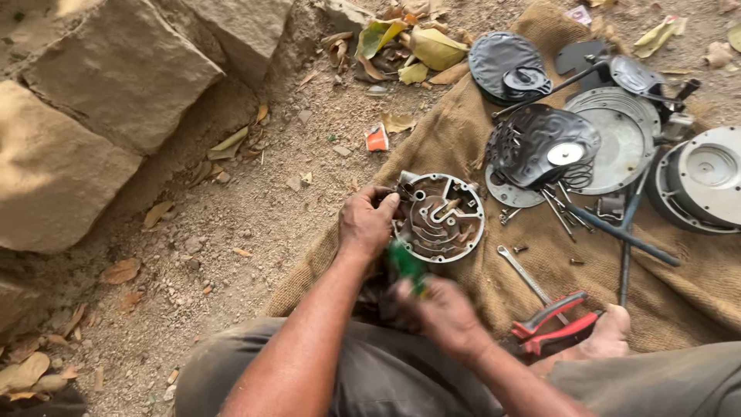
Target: The person sits on the ground and repairs a disassembled engine casing. They use a screwdriver to adjust internal components, wipe parts with a rag, and manipulate small metal pieces by hand.
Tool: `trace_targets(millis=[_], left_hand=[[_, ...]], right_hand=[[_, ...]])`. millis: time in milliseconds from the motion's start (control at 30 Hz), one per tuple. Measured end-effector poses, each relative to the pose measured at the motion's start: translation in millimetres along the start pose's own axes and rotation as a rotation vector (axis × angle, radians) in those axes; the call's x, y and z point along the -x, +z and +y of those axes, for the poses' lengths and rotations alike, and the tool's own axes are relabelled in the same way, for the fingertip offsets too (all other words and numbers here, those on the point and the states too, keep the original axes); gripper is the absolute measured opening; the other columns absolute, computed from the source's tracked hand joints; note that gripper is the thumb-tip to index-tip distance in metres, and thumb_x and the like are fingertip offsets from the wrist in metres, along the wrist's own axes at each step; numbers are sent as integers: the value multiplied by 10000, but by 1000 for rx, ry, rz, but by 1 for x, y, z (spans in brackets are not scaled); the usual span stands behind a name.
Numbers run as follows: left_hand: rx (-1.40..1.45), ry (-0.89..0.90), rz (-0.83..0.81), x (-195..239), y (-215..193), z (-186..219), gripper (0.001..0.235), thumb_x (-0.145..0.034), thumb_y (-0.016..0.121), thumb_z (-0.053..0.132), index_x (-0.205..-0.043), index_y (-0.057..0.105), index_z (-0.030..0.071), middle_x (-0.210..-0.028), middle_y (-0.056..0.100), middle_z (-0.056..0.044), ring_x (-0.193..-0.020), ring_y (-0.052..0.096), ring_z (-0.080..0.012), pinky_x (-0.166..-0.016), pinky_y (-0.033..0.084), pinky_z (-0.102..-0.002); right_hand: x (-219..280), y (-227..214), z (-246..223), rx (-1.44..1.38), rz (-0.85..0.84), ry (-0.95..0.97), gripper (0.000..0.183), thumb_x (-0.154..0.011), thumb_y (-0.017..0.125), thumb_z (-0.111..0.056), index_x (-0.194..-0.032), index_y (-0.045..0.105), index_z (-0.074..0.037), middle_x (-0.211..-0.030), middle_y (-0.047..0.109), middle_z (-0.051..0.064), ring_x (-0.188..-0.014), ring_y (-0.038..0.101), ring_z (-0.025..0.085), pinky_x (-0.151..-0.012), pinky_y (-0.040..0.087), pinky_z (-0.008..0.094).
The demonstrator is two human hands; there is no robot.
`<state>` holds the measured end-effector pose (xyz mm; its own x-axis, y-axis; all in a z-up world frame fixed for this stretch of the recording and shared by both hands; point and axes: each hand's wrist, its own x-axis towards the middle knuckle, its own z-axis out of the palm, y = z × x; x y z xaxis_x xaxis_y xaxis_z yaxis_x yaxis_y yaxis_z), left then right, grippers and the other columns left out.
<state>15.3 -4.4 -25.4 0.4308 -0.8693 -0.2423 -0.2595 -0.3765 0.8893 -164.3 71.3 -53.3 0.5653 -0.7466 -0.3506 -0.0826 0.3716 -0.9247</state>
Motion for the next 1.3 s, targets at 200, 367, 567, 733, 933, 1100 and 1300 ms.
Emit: trace_targets(millis=[200, 367, 567, 733, 933, 1100, 1300], left_hand=[[-342, 13, -67, 14, 7, 7, 217, -871, 760, 328, -1031, 775, 183, -930, 776, -98, -875, 729, -286, -772, 556, -438], [-541, 138, -108, 21, 9, 10, 227, -887, 737, 323, -1082, 733, 208, -927, 782, -118, -907, 756, -309, -825, 585, -465], [-603, 278, -36, 29, 10, 5, 201, -870, 744, 290, -1000, 718, 140, -984, 768, -127, -916, 732, -369, -818, 576, -505], [-566, 204, -56, 24, 8, 9, 233, -824, 750, 304, -989, 725, 142, -905, 766, -116, -878, 739, -346, -817, 576, -496], [-562, 90, -124, 19, 7, 13, 215, -838, 724, 317, -999, 729, 174, -833, 765, -90, -841, 755, -288, -814, 594, -473], [-576, 102, -115, 21, 7, 13, 196, -847, 730, 305, -987, 726, 167, -846, 765, -81, -843, 751, -283, -810, 593, -472], [-572, 105, -145, 24, 8, 13, 190, -875, 714, 288, -1045, 714, 202, -872, 775, -77, -853, 756, -275, -810, 591, -465]], right_hand=[[-3, -55, -71, 21, 520, -494, 487, -1133, 391, -464, -1119, 649, -51, -913, 748, 75, -829, 689, 123, -743, 537, 283], [-9, -68, -85, -111, 715, -329, 420, -1125, 501, -379, -1103, 717, -19, -772, 650, 98, -604, 577, 134, -495, 435, 266], [-16, -47, -66, 209, 597, -380, 184, -972, 673, -172, -1087, 738, -44, -922, 780, 71, -787, 732, 134, -708, 602, 249], [-14, -35, -67, 446, 656, -364, 168, -918, 723, -157, -1053, 754, -62, -911, 796, 60, -801, 759, 123, -743, 599, 271], [-17, -26, -66, 535, 628, -269, 176, -909, 746, -179, -1058, 754, -86, -904, 796, 63, -802, 758, 136, -708, 588, 289], [-7, -18, -60, 565, 524, -383, 168, -890, 758, -155, -1036, 731, -78, -852, 793, 66, -766, 775, 123, -697, 599, 267], [-8, -22, -64, 505, 661, -461, 155, -890, 767, -98, -1041, 761, -62, -887, 798, 77, -782, 740, 125, -702, 581, 267]])
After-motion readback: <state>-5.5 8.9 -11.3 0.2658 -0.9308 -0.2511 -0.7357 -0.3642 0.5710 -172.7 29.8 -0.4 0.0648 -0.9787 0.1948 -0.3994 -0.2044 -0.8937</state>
